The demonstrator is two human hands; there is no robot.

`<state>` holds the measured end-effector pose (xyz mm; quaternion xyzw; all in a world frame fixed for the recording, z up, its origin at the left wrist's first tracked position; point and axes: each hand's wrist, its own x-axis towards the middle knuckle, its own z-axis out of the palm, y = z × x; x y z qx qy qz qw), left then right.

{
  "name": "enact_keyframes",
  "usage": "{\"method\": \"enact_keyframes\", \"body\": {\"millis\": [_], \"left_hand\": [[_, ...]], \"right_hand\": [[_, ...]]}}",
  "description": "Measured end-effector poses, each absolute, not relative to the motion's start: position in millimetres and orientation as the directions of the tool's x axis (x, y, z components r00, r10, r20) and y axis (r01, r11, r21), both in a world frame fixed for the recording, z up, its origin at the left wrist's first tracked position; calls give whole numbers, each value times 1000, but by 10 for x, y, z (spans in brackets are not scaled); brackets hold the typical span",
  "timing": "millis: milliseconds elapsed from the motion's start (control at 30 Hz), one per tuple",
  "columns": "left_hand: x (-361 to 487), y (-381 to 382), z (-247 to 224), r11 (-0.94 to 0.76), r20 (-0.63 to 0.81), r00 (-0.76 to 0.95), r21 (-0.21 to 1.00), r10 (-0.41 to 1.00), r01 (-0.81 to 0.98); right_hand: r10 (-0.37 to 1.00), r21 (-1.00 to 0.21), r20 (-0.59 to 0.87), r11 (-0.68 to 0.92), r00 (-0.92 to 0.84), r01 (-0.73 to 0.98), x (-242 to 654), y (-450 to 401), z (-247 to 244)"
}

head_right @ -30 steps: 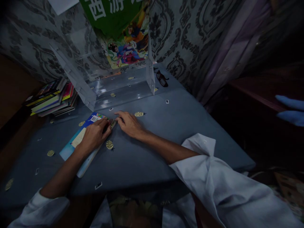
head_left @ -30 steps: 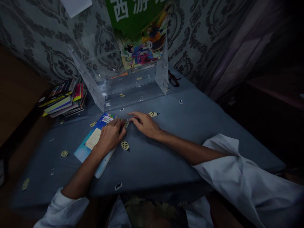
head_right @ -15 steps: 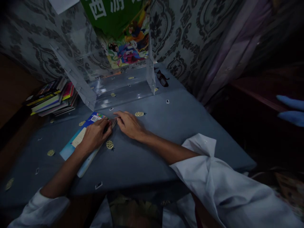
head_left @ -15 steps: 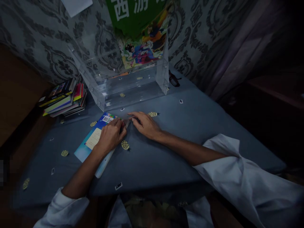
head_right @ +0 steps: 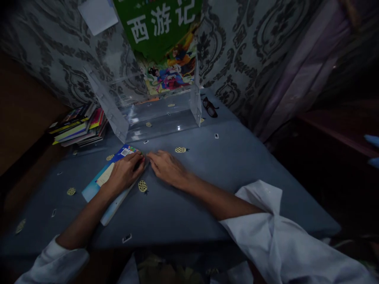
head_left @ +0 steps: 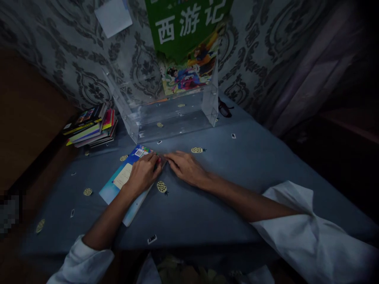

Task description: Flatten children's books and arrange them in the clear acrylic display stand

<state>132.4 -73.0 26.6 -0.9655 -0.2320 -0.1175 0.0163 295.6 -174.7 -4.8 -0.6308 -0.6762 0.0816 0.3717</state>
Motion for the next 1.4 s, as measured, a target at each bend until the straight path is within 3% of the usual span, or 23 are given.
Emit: {"method": "enact_keyframes", "body": {"millis": [233, 567, 867, 1133, 1400], "left_hand": [[1269, -643, 272, -885, 220, 858, 70, 464, 460], [1278, -646, 253, -851, 156, 838, 32, 522, 524], [1359, -519, 232, -832, 132, 825, -1, 550, 555], [1408, -422, 251, -863, 196, 856, -72, 479, 499], [1344, -295, 74, -910, 314, 858, 49, 406, 412]], "right_hand": [[945, -488, 327, 164, 6, 858, 2901, -1762, 16], [980, -350, 196, 52, 19, 935, 2894, -1670, 187], [980, -362, 199, 74, -1, 929, 2887, -1498, 173], [970, -442, 244, 101, 11, 891, 3015, -1404, 124], [939, -486, 344, 185, -8, 854, 3071, -1415, -74]]}}
